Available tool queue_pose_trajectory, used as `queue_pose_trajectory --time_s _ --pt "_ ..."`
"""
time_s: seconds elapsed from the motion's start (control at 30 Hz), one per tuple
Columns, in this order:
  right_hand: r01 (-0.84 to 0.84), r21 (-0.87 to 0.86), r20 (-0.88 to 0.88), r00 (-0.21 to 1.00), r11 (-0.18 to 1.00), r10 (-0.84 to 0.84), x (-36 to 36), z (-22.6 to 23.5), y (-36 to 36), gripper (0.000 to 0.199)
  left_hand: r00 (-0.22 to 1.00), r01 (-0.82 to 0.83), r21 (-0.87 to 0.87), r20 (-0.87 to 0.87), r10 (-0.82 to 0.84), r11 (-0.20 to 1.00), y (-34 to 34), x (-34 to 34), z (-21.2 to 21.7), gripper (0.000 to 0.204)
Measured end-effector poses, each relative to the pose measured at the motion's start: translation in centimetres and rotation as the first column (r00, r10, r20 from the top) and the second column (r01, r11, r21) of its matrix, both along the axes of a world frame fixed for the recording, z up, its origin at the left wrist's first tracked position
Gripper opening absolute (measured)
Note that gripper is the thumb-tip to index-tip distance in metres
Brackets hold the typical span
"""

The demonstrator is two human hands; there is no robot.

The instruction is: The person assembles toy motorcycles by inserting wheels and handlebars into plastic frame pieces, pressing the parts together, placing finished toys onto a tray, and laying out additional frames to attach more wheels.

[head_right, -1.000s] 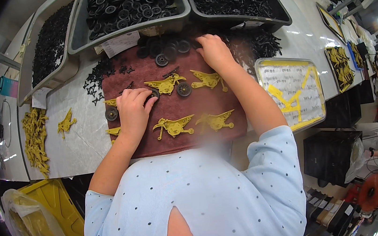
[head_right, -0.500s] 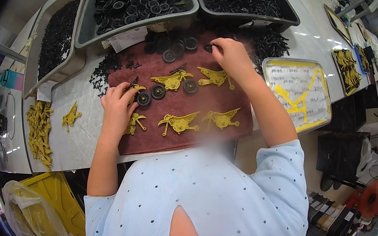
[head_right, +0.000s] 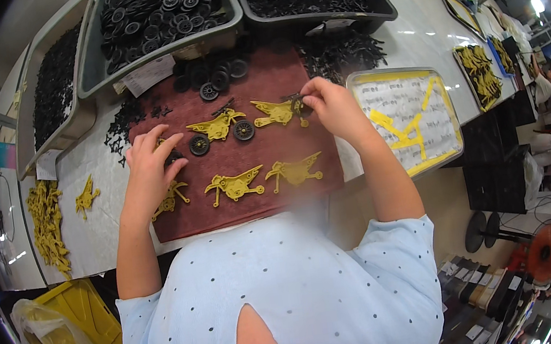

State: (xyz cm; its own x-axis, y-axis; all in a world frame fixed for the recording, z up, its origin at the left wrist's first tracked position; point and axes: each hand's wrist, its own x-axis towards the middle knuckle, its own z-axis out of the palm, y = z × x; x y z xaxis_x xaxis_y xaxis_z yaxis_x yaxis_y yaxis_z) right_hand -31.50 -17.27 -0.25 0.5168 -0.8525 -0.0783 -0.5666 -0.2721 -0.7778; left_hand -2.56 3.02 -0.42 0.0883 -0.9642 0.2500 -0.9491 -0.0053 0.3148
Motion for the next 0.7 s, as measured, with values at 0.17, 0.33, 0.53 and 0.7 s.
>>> queue_pose_trajectory --time_s 0.17,0.33,0.53,0.7 --pt "0.015 0.105 -0.044 0.999 0.994 -0.01 -1.6 -2.5 0.7 0.016 0.99 0.137 -0.112 0.036 -0.134 0.984 -4.4 -1.6 -0.4 0.031" --pt "0.07 0.036 -0.044 0.997 0.997 -0.068 -1.4 -3.5 1.3 0.014 0.996 0.094 -0.179 0.01 -0.094 0.979 -8.8 -2.0 -2.1 0.022" --pt "0.063 -0.164 0.028 0.998 0.984 -0.06 -2.3 -5.4 1.7 0.016 1.0 -0.029 -0.194 -0.001 0.03 0.981 -12.6 -2.2 -4.2 0.022" --pt "0.117 -0.132 0.053 0.992 0.984 -0.11 -2.6 -5.7 1.8 0.016 0.998 -0.051 -0.251 0.033 0.062 0.967 -14.2 -3.2 -4.4 0.049"
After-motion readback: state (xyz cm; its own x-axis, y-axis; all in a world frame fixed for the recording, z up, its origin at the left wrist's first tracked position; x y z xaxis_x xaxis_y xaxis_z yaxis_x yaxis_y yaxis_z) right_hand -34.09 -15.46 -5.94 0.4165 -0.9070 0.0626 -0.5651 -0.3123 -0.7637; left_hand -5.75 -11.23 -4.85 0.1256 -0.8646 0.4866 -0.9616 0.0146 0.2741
